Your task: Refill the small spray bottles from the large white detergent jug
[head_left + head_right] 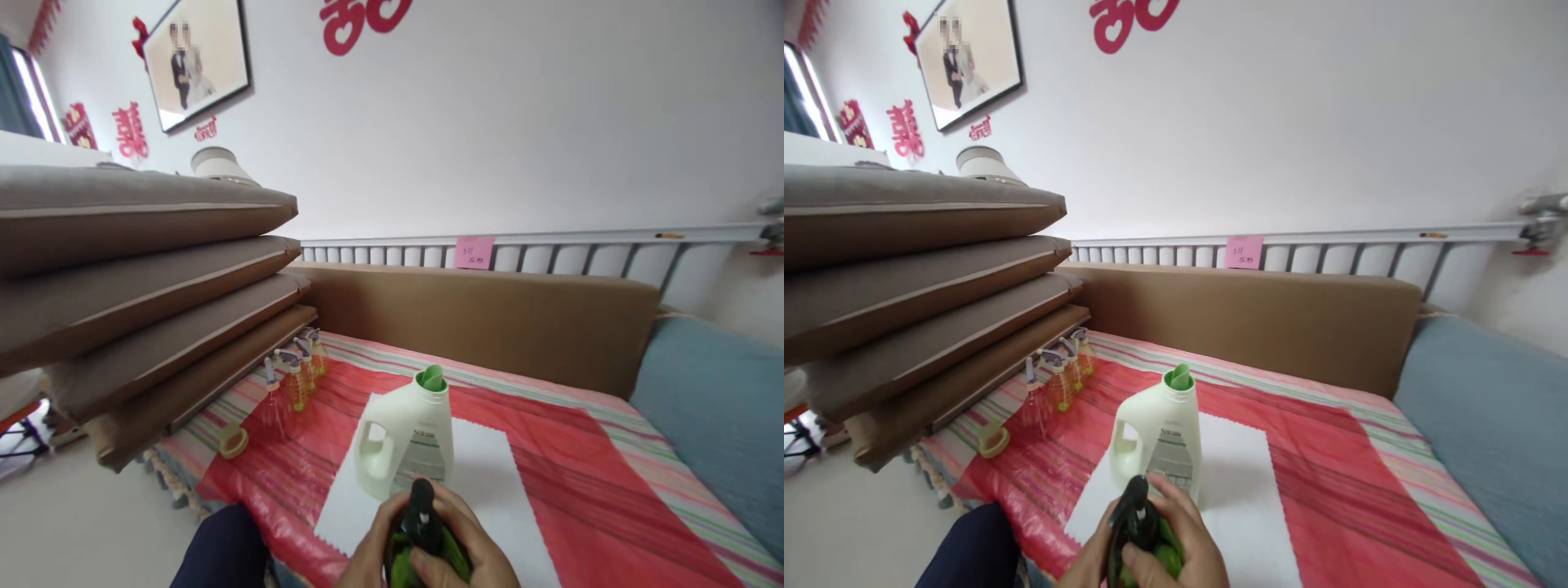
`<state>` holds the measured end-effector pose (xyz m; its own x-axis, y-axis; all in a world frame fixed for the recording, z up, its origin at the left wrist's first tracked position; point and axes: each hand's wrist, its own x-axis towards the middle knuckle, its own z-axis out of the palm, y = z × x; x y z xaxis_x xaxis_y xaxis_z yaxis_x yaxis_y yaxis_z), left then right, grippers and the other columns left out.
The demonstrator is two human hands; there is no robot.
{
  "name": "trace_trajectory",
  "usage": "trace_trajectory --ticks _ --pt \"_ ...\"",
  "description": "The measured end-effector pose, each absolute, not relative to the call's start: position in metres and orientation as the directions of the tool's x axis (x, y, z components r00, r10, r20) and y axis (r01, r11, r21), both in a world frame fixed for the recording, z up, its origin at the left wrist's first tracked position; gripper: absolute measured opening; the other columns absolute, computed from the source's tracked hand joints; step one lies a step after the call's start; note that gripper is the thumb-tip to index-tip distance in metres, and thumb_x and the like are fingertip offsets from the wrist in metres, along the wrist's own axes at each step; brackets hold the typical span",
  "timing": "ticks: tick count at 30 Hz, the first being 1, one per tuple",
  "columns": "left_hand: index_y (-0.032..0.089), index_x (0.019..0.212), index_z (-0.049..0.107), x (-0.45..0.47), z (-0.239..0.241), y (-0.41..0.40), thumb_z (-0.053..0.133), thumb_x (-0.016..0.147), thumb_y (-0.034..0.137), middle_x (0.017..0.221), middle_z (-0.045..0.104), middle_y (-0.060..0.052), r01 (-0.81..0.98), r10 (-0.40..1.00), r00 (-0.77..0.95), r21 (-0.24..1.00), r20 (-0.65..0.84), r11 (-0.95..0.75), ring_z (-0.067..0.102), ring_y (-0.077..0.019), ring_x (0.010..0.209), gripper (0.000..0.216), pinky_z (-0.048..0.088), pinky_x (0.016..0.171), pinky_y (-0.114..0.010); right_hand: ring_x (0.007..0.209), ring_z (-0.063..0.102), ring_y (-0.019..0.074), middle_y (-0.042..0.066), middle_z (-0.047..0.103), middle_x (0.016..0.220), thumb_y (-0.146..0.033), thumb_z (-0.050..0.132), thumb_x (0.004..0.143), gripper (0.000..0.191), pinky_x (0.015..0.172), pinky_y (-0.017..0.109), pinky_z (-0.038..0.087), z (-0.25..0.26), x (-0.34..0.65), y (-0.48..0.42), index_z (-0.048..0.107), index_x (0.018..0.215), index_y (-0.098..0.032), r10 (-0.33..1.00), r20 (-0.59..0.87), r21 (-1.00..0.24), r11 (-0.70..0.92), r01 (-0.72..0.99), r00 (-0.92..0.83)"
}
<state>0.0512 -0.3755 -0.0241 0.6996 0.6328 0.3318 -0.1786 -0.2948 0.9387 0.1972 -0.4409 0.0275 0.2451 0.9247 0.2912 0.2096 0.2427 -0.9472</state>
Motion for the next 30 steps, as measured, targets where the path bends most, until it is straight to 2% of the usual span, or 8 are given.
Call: trace_trajectory --ticks 3,6,9,12,16,20,25,30 --pt "0.018 0.13 0.04 0.051 -0.015 -0.374 0.072 0.059 0.052 0.135 0.043 -0.016 -0.154 0.703 0.628 0.938 0.335 -0.31 0.037 -0.0341 0.125 0.084 0.027 0.106 -0.045 0.119 0.045 0.032 0.013 0.052 0.128 -0.042 0.072 0.061 0.043 0.102 0.044 0.032 0.037 0.204 -0.439 0.069 0.098 -0.021 0.931 0.291 -0.956 0.277 0.094 0.221" --pt "0.019 0.129 0.04 0.054 0.008 -0.366 0.081 0.048 0.041 0.132 0.046 -0.016 -0.15 0.813 0.485 0.946 0.322 -0.286 0.04 -0.0367 0.123 0.093 0.03 0.104 -0.047 0.124 0.04 0.0291 0.009 0.046 0.135 -0.045 0.071 0.065 0.05 0.103 0.041 0.032 0.039 0.205 -0.433 0.063 0.11 -0.025 0.928 0.226 -0.93 0.296 -0.217 0.298" --pt "0.019 0.128 0.039 0.063 0.029 -0.357 0.083 0.042 0.043 0.124 0.054 -0.015 -0.253 0.87 0.361 0.934 0.335 -0.254 0.046 -0.037 0.117 0.099 0.038 0.098 -0.046 0.116 0.048 0.0262 0.007 0.055 0.127 -0.051 0.065 0.07 0.052 0.095 0.04 0.04 0.031 0.197 -0.426 0.058 0.115 -0.027 0.962 0.041 -0.767 0.203 -0.608 0.269" --pt "0.021 0.128 0.039 0.071 0.033 -0.356 0.084 0.039 0.044 0.12 0.058 -0.012 -0.258 0.894 0.315 0.935 0.318 -0.241 0.049 -0.0353 0.115 0.102 0.042 0.095 -0.042 0.097 0.061 0.0244 0.008 0.063 0.114 -0.059 0.059 0.072 0.055 0.082 0.043 0.048 0.022 0.188 -0.422 0.055 0.116 -0.027 1.0 0.011 -0.537 0.019 -0.843 0.015" --pt "0.021 0.129 0.041 0.068 0.034 -0.354 0.08 0.047 0.048 0.127 0.053 -0.012 -0.228 0.891 0.349 0.949 0.289 -0.218 0.043 -0.0354 0.121 0.094 0.038 0.099 -0.044 0.081 0.065 0.02 0.009 0.069 0.101 -0.054 0.062 0.073 0.05 0.07 0.036 0.052 0.018 0.19 -0.424 0.059 0.11 -0.02 0.994 0.04 -0.454 -0.069 -0.888 -0.097" --pt "0.021 0.122 0.052 0.058 0.065 -0.343 0.062 0.073 0.048 0.136 0.045 -0.01 -0.269 0.813 0.517 0.953 0.266 -0.141 0.031 -0.0317 0.13 0.057 0.03 0.105 -0.044 0.076 0.065 0.0208 0.01 0.071 0.091 -0.06 0.058 0.072 0.057 0.064 0.034 0.052 0.02 0.193 -0.425 0.061 0.106 -0.014 0.987 0.014 -0.437 -0.141 -0.888 -0.163" --pt "0.019 0.107 0.062 0.06 0.106 -0.335 0.07 0.068 0.034 0.113 0.064 -0.012 -0.346 0.722 0.65 0.938 0.237 0.004 0.05 -0.032 0.115 0.042 0.041 0.093 -0.041 0.072 0.065 0.0199 0.012 0.07 0.086 -0.062 0.057 0.071 0.063 0.062 0.03 0.049 0.022 0.184 -0.423 0.061 0.106 -0.01 0.961 0.073 -0.401 -0.218 -0.89 -0.268" --pt "0.018 0.097 0.063 0.067 0.105 -0.35 0.07 0.069 0.03 0.11 0.064 -0.011 -0.367 0.823 0.519 0.93 0.233 -0.032 0.055 -0.03 0.107 0.032 0.043 0.09 -0.039 0.086 0.063 0.0217 0.009 0.065 0.107 -0.046 0.07 0.067 0.063 0.063 0.03 0.047 0.029 0.179 -0.425 0.049 0.122 -0.023 0.998 0.06 -0.43 0.04 -0.902 0.015"
